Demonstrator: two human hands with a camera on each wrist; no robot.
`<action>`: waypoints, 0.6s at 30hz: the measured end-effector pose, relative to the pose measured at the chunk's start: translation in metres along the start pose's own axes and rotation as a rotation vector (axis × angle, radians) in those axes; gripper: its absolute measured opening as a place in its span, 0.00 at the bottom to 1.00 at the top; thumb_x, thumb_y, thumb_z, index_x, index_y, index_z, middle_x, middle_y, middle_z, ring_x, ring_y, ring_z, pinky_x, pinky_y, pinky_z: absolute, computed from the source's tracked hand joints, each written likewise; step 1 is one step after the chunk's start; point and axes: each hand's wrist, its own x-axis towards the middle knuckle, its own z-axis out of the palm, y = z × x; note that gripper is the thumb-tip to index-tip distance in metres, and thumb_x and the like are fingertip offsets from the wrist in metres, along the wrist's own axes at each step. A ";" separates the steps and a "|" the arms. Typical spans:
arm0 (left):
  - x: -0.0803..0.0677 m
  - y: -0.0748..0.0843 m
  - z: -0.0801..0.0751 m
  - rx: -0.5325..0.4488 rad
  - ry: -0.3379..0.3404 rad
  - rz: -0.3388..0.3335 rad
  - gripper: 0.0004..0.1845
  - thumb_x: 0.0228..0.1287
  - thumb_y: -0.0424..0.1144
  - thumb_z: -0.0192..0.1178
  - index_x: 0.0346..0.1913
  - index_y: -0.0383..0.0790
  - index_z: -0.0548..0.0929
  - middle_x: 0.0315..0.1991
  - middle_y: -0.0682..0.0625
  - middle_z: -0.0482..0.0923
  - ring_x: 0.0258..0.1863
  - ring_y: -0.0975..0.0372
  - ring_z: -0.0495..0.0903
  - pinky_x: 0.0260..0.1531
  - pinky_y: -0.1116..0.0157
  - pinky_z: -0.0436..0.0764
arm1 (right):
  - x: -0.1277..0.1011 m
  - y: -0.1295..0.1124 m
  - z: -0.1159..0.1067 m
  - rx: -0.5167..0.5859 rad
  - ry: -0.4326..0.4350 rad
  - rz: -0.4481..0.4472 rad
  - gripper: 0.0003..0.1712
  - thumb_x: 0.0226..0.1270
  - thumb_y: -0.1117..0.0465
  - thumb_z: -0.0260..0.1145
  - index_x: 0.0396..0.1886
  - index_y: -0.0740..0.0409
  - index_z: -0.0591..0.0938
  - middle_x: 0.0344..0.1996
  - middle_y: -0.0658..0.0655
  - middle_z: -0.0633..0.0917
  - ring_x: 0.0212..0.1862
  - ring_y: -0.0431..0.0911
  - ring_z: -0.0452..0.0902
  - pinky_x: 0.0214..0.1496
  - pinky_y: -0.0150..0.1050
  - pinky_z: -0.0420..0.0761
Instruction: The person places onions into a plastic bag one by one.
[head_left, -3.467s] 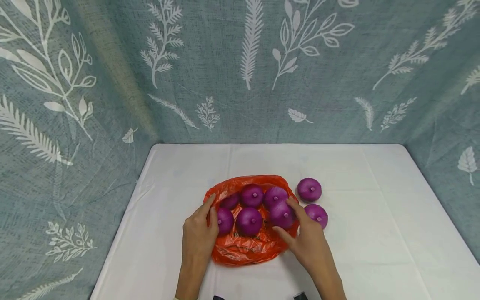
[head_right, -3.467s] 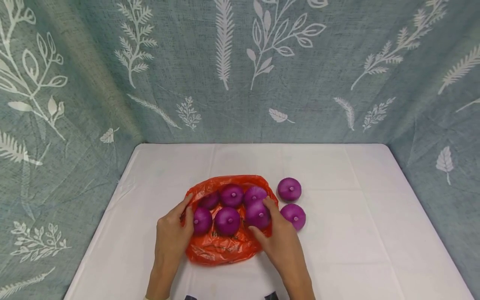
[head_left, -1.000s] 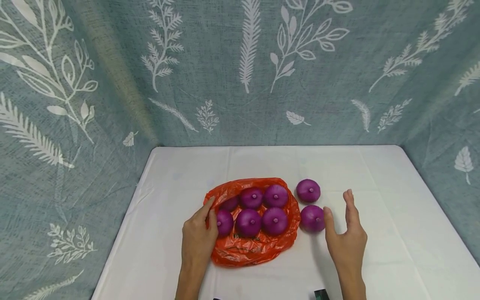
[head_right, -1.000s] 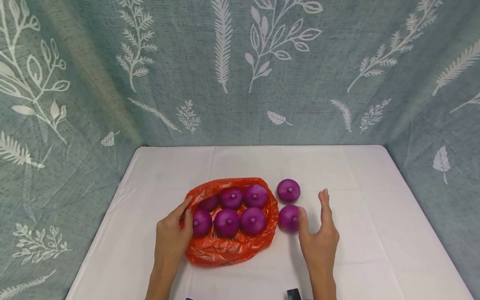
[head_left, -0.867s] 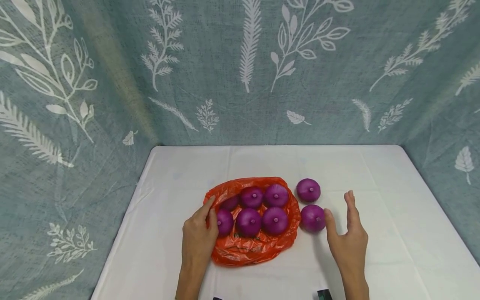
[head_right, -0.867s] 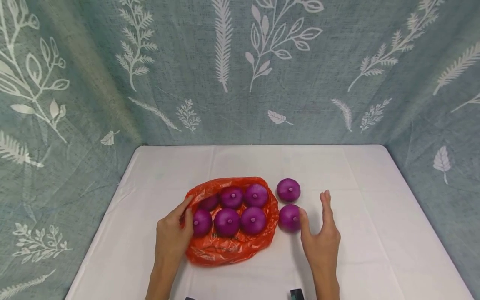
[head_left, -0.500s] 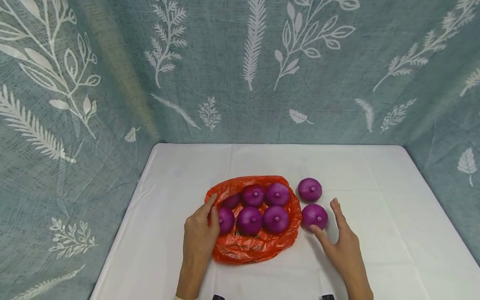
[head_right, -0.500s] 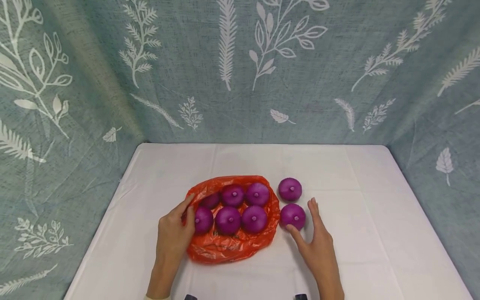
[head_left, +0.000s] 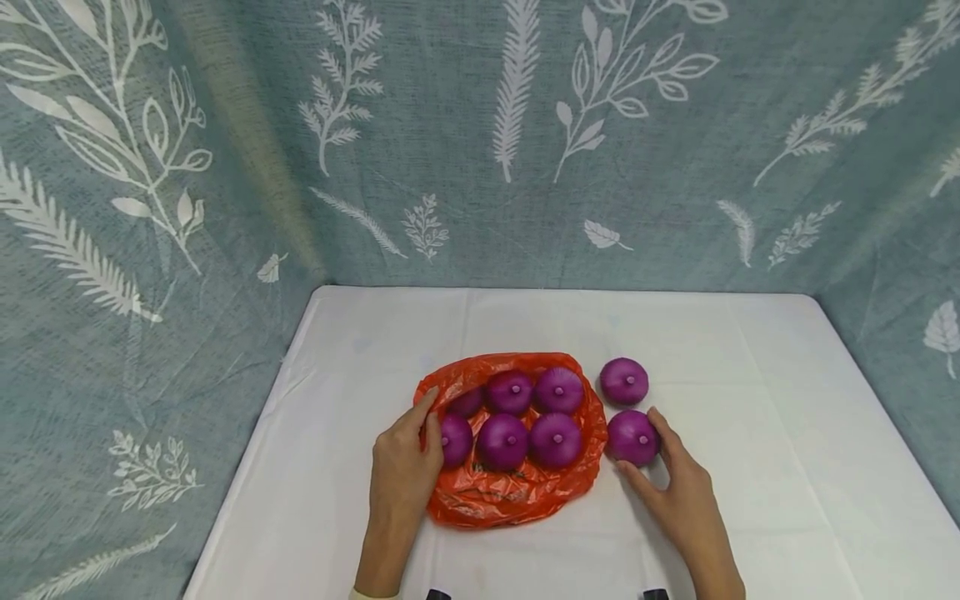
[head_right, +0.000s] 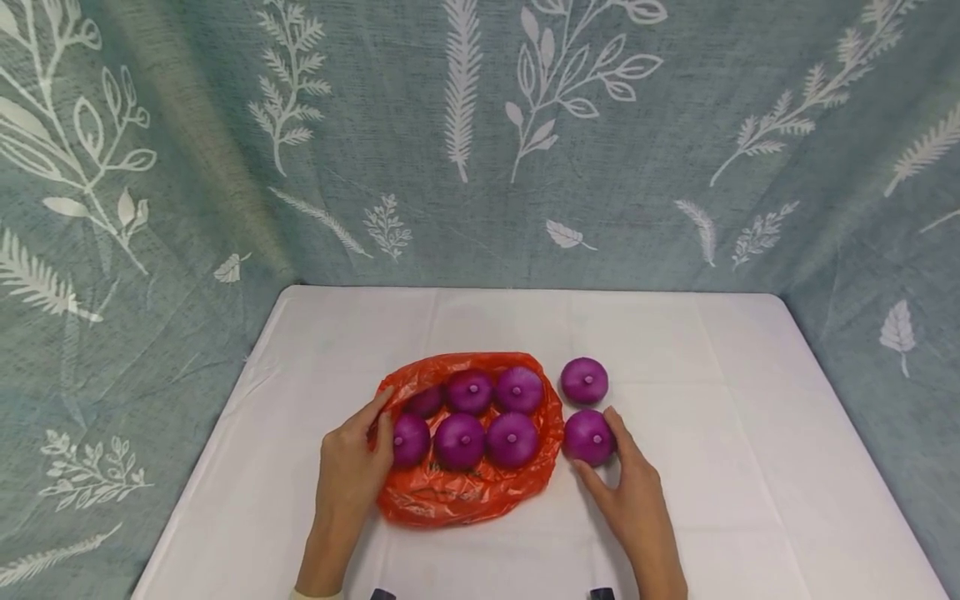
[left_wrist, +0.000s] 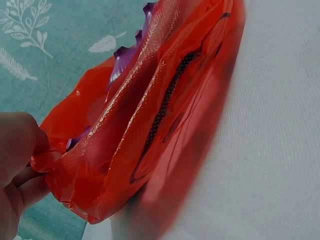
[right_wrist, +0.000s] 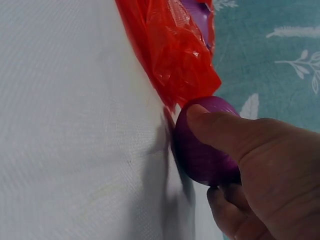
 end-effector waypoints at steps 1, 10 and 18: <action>0.000 0.000 0.000 0.002 -0.003 -0.003 0.20 0.72 0.29 0.66 0.64 0.33 0.85 0.52 0.35 0.88 0.45 0.49 0.91 0.42 0.54 0.90 | 0.000 0.000 0.000 0.001 0.006 -0.002 0.52 0.61 0.58 0.83 0.81 0.58 0.67 0.73 0.67 0.75 0.70 0.64 0.76 0.67 0.58 0.76; 0.000 0.000 0.002 0.013 -0.002 -0.001 0.20 0.72 0.30 0.67 0.64 0.34 0.85 0.52 0.35 0.89 0.42 0.49 0.91 0.42 0.55 0.90 | 0.000 -0.002 0.001 0.027 0.059 -0.016 0.49 0.59 0.59 0.84 0.77 0.62 0.70 0.68 0.70 0.79 0.64 0.65 0.80 0.61 0.56 0.80; -0.001 -0.001 0.002 0.011 0.000 0.004 0.20 0.72 0.29 0.66 0.64 0.33 0.85 0.51 0.36 0.89 0.42 0.49 0.91 0.41 0.55 0.90 | 0.003 -0.012 -0.003 0.052 0.122 0.011 0.51 0.55 0.61 0.86 0.77 0.59 0.71 0.69 0.66 0.81 0.64 0.61 0.82 0.60 0.46 0.79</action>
